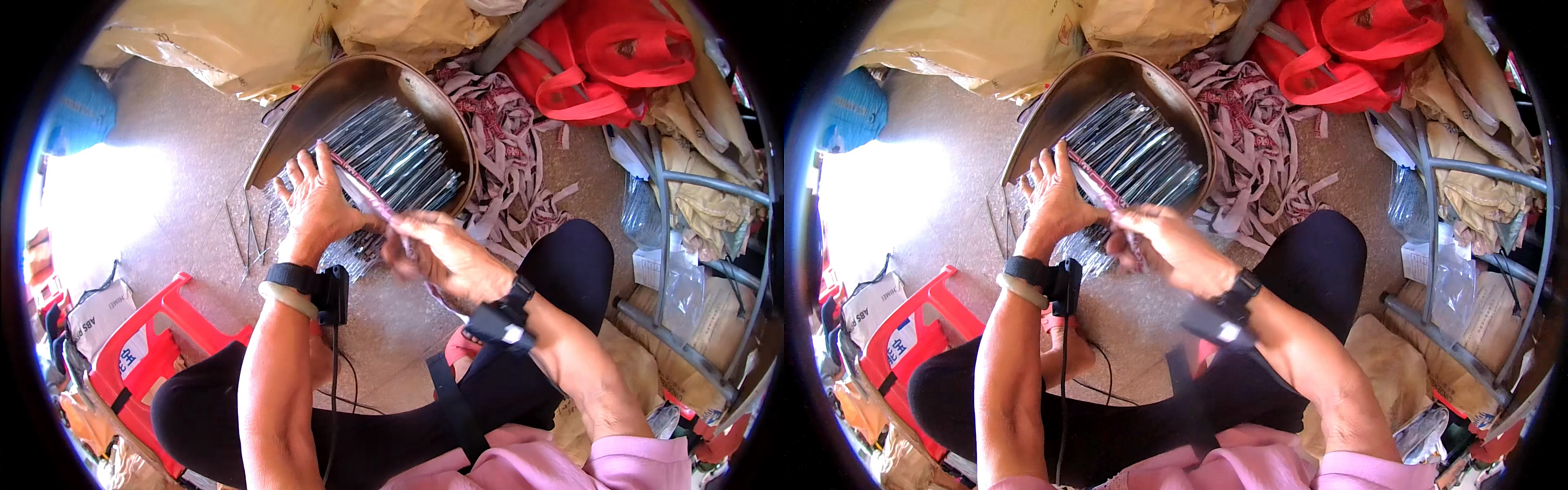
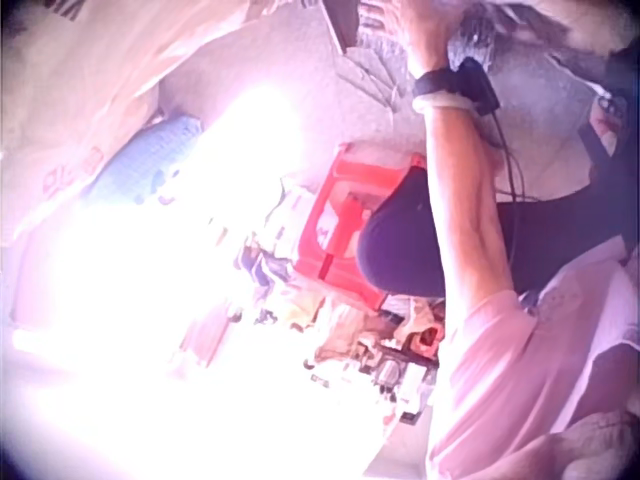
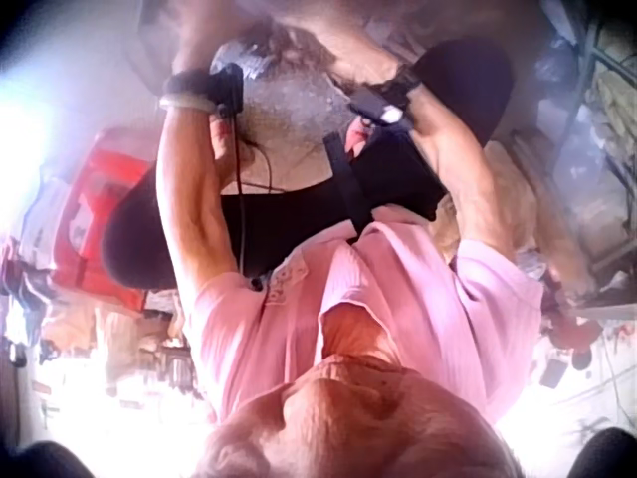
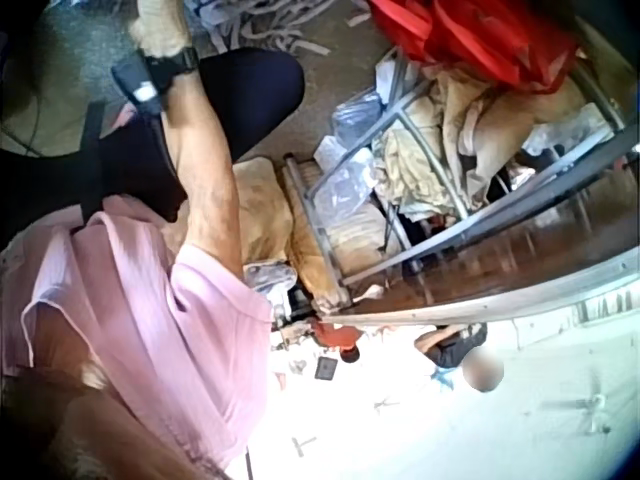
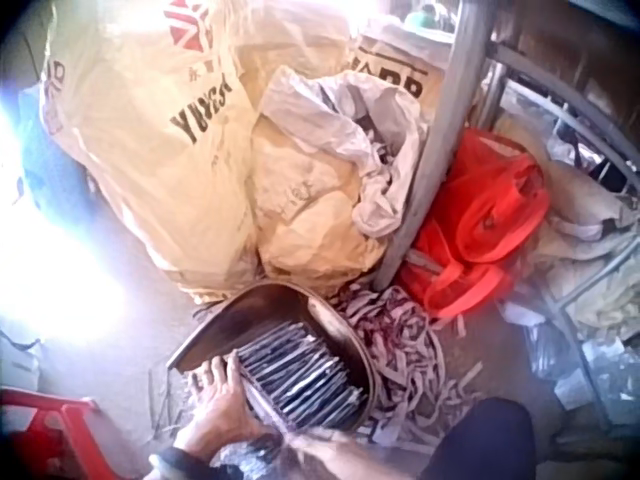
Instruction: The person bundles a stack of metal rods together by wrapping a printed plastic strap around them and tying it by hand.
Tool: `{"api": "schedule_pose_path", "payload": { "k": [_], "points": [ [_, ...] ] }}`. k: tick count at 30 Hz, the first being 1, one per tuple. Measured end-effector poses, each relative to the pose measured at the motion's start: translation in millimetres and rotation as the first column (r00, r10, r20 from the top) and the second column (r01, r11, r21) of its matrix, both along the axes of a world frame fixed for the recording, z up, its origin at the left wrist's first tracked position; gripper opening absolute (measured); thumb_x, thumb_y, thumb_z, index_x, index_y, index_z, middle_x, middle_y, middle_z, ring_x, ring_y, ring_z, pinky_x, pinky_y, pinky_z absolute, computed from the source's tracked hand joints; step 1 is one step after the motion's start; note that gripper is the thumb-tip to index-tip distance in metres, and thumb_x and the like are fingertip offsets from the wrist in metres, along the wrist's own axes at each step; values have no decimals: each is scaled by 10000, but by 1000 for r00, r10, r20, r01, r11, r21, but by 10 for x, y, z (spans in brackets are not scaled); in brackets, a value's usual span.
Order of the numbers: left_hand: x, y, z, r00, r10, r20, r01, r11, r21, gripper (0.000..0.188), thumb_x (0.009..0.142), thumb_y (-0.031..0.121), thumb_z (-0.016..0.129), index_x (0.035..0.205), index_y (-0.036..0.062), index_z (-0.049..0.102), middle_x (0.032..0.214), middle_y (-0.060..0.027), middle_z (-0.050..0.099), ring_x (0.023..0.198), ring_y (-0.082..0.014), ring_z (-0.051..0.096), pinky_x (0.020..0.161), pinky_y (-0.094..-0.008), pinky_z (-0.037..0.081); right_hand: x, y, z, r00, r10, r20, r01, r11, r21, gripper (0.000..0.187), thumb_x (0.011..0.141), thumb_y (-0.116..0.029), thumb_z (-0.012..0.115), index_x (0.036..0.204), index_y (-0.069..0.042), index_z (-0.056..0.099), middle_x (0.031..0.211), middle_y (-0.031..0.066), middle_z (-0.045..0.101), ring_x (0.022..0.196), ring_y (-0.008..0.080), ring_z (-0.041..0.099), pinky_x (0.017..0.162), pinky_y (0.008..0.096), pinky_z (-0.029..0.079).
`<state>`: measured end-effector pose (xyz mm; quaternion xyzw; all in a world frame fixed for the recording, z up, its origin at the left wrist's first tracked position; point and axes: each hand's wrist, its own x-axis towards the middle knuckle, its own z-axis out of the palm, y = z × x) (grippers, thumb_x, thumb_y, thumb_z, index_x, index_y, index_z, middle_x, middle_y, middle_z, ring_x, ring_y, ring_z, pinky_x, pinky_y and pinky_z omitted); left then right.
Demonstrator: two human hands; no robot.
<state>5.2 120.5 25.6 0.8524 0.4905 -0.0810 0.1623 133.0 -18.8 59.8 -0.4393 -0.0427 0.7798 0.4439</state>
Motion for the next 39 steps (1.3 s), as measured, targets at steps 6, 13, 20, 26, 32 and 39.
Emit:
{"api": "schedule_pose_path", "payload": {
  "k": [6,13,20,26,32,39],
  "points": [
    [43,43,78,998,-46,-52,43,998,-49,1500,267,549,902,1443,-46,185,1416,-309,279,1351,-468,235,1058,-665,173,-600,172,756,839,522,-151,-350,732,585,388,978,-401,483,1043,-50,635,675,32,578,566,104,535,558,279,462],
    [-169,105,-143,990,-85,-114,91,995,50,1418,352,526,904,1445,-32,194,1437,-300,261,1355,-467,224,1052,-653,193,-599,575,810,290,-800,525,-598,276,752,452,808,-194,560,1231,-34,549,1124,147,558,1080,330,532,914,511,411],
    [67,37,86,999,-13,-37,10,996,-87,1436,326,474,910,1455,-22,174,1437,-310,257,1380,-466,183,1077,-660,134,200,112,241,2,69,998,-464,884,-60,251,832,-83,548,956,134,534,594,183,582,508,305,595,490,392,499],
    [-85,28,-261,999,12,51,-17,995,98,1422,345,465,905,1464,-5,164,1454,-302,242,1384,-471,177,1085,-651,121,-407,131,263,560,-149,815,-206,928,311,260,945,-170,494,1031,51,598,656,211,586,531,239,528,544,335,420],
    [32,-414,97,993,79,91,-82,996,31,1435,305,430,917,1466,28,174,1462,-288,245,1392,-465,158,1102,-626,58,-547,-241,683,550,-103,829,-180,955,238,217,952,-136,482,1037,46,564,617,218,523,524,293,546,536,386,412],
    [61,-163,34,999,29,16,-29,1000,-9,1511,279,493,912,1483,51,115,1461,-268,245,1389,-449,172,1093,-643,101,-571,-64,577,504,-222,834,-221,901,374,216,920,-106,478,1042,60,543,614,242,548,603,413,585,542,457,433]
  ]
}}
